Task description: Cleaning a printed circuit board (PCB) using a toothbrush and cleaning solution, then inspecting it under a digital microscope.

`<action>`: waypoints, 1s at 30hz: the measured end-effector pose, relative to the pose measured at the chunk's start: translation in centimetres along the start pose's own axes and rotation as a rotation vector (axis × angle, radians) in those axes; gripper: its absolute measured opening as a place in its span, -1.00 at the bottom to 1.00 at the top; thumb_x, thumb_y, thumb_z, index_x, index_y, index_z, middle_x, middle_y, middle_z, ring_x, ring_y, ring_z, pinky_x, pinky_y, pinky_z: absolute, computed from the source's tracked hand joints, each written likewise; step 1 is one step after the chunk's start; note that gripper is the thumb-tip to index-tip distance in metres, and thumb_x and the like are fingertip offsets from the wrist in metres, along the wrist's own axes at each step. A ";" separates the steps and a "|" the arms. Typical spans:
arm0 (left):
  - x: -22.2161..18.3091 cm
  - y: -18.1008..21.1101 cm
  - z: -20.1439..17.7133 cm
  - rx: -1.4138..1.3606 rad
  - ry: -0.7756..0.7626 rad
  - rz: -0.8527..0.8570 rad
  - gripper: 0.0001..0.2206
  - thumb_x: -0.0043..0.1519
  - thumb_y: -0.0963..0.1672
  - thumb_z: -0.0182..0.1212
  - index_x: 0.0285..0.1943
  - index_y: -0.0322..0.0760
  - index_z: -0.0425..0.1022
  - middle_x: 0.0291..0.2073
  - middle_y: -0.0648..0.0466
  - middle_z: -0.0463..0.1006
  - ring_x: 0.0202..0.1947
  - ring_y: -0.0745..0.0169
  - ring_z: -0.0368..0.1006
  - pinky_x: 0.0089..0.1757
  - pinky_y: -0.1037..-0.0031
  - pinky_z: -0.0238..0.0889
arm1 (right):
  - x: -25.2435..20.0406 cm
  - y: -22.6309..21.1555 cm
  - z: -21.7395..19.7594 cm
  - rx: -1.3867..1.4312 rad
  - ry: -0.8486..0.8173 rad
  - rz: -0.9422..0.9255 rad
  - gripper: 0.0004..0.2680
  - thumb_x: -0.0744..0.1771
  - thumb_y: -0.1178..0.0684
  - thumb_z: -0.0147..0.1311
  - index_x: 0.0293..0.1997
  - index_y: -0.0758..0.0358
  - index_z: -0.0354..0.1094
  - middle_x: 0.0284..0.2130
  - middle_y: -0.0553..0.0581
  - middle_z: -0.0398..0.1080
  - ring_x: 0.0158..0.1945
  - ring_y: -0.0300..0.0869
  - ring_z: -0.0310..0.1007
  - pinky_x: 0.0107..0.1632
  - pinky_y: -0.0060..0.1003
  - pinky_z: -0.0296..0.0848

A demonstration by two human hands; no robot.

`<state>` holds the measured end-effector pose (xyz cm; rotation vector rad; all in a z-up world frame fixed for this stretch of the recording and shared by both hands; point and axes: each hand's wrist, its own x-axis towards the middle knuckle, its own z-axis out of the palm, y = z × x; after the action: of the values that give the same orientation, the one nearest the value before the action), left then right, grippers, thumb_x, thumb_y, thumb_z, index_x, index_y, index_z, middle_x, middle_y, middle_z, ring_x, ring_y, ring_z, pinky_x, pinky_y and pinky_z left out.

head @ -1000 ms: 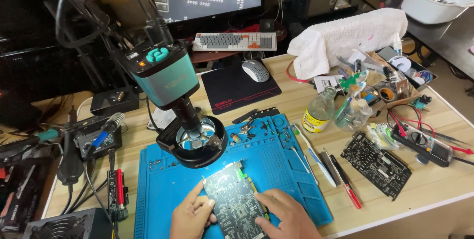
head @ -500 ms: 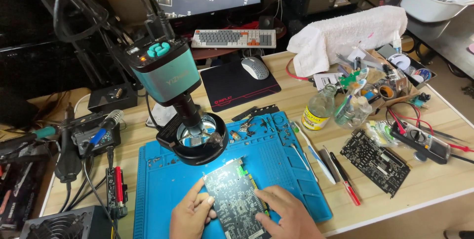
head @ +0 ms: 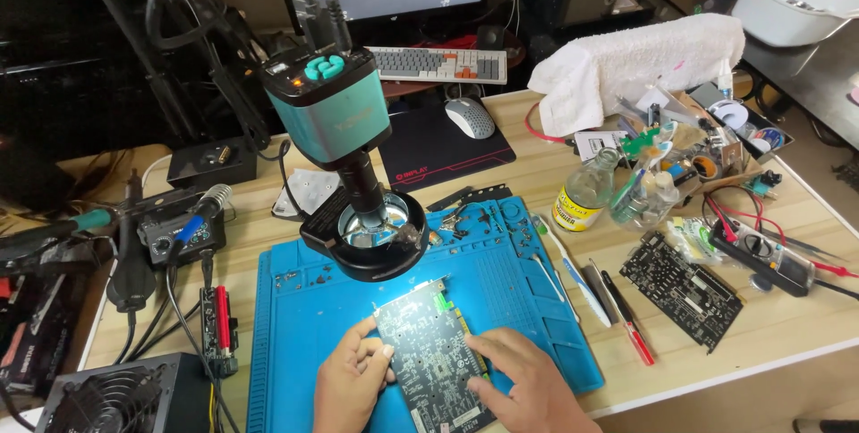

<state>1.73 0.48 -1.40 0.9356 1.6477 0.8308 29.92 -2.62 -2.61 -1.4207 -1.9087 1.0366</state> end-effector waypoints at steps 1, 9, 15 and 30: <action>0.2 -0.2 0.0 -0.001 -0.002 0.002 -0.43 0.35 -0.14 0.33 0.61 -0.09 0.45 -0.33 0.08 0.70 -0.36 0.20 0.66 -0.22 0.40 0.56 | 0.0 -0.1 -0.1 -0.002 0.002 0.000 -0.58 0.42 -0.14 0.20 0.51 -0.14 0.32 0.31 0.02 0.41 0.31 -0.02 0.47 0.16 0.22 0.50; -0.6 1.4 -0.2 -0.037 -0.032 -0.077 -0.42 0.36 -0.17 0.32 0.64 -0.08 0.43 -0.36 -0.13 0.78 -0.41 0.15 0.58 -0.31 0.37 0.51 | -0.1 -0.3 0.0 0.014 -0.009 0.042 -0.60 0.42 -0.16 0.16 0.50 -0.22 0.32 0.31 -0.06 0.39 0.31 -0.07 0.47 0.13 0.22 0.57; -2.4 5.2 -0.2 0.019 0.004 -0.151 -0.21 0.37 -0.18 0.28 0.80 0.22 0.05 -0.24 -0.06 0.79 -0.43 0.07 0.65 -0.28 0.29 0.64 | -0.3 -0.4 -0.1 0.067 -0.045 0.045 -0.59 0.44 -0.16 0.13 0.53 -0.26 0.24 0.39 -0.03 0.31 0.45 0.00 0.35 0.46 0.39 0.45; -1.8 3.5 -0.1 0.005 -0.062 -0.094 -0.34 0.37 -0.17 0.31 0.72 0.14 0.32 -0.55 -0.03 0.48 -0.41 0.08 0.63 -0.25 0.28 0.59 | -0.1 -0.9 -0.7 0.029 -0.037 0.064 -0.59 0.42 -0.16 0.15 0.51 -0.21 0.28 0.30 -0.03 0.36 0.31 -0.05 0.45 -0.12 0.15 0.69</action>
<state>2.60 0.49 2.38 0.8724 1.6280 0.7267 30.01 -2.72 -1.51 -1.4649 -1.8773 1.1226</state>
